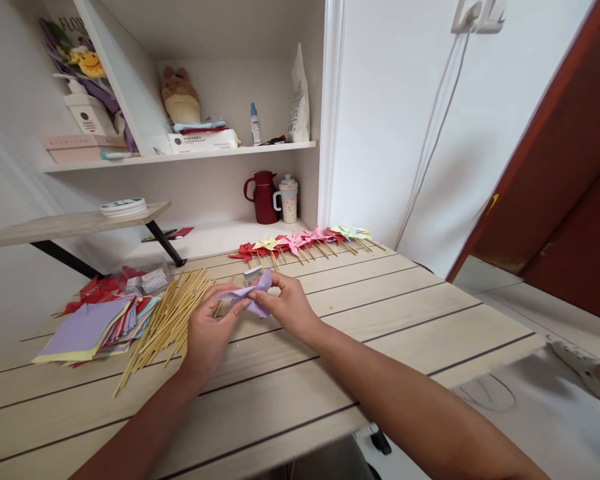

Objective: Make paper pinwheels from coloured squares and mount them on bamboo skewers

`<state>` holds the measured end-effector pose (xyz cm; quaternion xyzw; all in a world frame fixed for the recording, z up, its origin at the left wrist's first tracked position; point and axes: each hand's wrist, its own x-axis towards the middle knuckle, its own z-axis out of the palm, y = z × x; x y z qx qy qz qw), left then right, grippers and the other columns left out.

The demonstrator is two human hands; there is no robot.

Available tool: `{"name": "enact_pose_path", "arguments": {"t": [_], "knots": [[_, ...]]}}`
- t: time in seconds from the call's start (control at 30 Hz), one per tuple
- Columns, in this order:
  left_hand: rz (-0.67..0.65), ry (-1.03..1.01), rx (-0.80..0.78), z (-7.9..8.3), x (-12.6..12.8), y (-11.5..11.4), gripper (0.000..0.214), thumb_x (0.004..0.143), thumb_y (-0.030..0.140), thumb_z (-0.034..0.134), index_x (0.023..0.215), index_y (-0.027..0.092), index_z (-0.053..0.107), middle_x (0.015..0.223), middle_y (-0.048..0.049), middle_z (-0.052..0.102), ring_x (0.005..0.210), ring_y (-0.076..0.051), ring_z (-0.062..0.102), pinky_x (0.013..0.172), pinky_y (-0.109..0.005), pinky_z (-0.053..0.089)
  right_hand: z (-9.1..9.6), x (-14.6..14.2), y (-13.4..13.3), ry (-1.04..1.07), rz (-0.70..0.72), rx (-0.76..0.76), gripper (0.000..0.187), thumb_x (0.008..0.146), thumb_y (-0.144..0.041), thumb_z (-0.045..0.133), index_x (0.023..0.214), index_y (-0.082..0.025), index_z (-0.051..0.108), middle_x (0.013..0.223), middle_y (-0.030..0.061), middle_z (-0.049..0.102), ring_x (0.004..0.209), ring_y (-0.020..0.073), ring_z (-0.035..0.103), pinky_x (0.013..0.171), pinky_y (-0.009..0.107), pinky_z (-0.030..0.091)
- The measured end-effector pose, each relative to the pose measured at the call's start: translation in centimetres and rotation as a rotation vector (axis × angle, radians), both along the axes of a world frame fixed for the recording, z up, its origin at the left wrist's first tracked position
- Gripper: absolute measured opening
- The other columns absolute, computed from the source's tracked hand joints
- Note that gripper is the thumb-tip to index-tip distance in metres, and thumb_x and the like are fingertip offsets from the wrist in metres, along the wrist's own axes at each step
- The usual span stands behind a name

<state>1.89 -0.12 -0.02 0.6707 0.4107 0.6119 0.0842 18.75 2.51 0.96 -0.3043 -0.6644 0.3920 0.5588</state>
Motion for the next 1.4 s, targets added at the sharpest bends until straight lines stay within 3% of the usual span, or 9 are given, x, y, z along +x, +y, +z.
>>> {"name": "enact_pose_path", "arguments": {"t": [0.1, 0.27, 0.37, 0.87, 1.2, 1.4], "knots": [[0.057, 0.114, 0.142, 0.4, -0.2, -0.5, 0.005, 0.087, 0.020, 0.070, 0.089, 0.024, 0.074, 0.093, -0.0038, 0.073, 0.092, -0.021, 0.068, 0.085, -0.037, 0.053, -0.1, 0.1, -0.1, -0.021, -0.022, 0.099, 0.018, 0.085, -0.039, 0.075, 0.084, -0.021, 0.071, 0.084, 0.0031, 0.072, 0.079, 0.0186, 0.065, 0.075, 0.033, 0.052], [0.170, 0.384, 0.441, 1.3, -0.7, -1.5, 0.012, 0.089, 0.015, 0.070, 0.093, 0.026, 0.072, 0.091, -0.0013, 0.075, 0.087, -0.020, 0.067, 0.089, -0.039, 0.047, -0.1, 0.4, -0.5, -0.029, -0.037, 0.309, 0.007, 0.091, -0.030, 0.071, 0.090, -0.023, 0.074, 0.086, 0.0044, 0.071, 0.083, 0.0199, 0.066, 0.076, 0.035, 0.053], [0.189, 0.433, 0.524, 1.6, -0.7, -1.7, 0.012, 0.089, 0.015, 0.070, 0.095, 0.026, 0.071, 0.092, -0.0016, 0.075, 0.086, -0.019, 0.067, 0.091, -0.039, 0.047, 0.0, 0.4, -0.7, -0.024, -0.039, 0.385, 0.004, 0.092, -0.025, 0.070, 0.092, -0.025, 0.074, 0.086, 0.0043, 0.071, 0.086, 0.0206, 0.066, 0.076, 0.035, 0.054], [0.258, 0.390, 0.502, 1.2, -0.1, -2.0, 0.018, 0.090, 0.008, 0.067, 0.097, 0.024, 0.069, 0.092, -0.0015, 0.075, 0.088, -0.018, 0.068, 0.089, -0.038, 0.048, -0.4, -0.4, -1.1, -0.017, -0.108, 0.523, 0.016, 0.093, -0.013, 0.064, 0.095, -0.026, 0.073, 0.087, 0.0038, 0.071, 0.088, 0.0198, 0.066, 0.077, 0.035, 0.055], [0.284, 0.418, 0.540, 0.7, -0.1, -1.8, 0.016, 0.092, 0.008, 0.064, 0.101, 0.022, 0.066, 0.092, -0.0026, 0.074, 0.088, -0.017, 0.068, 0.089, -0.037, 0.047, -0.9, -0.5, -1.2, -0.094, -0.125, 0.410, 0.013, 0.095, -0.017, 0.059, 0.093, -0.024, 0.070, 0.084, 0.0044, 0.066, 0.079, 0.0195, 0.063, 0.071, 0.035, 0.052], [0.274, 0.361, 0.440, 0.3, 0.4, -1.6, 0.012, 0.093, 0.012, 0.063, 0.097, 0.023, 0.066, 0.093, -0.0025, 0.072, 0.088, -0.018, 0.067, 0.088, -0.037, 0.047, -1.1, -0.4, -0.7, -0.082, -0.129, 0.390, 0.010, 0.094, -0.020, 0.062, 0.091, -0.023, 0.071, 0.084, 0.0051, 0.067, 0.078, 0.0201, 0.064, 0.070, 0.035, 0.051]]}}
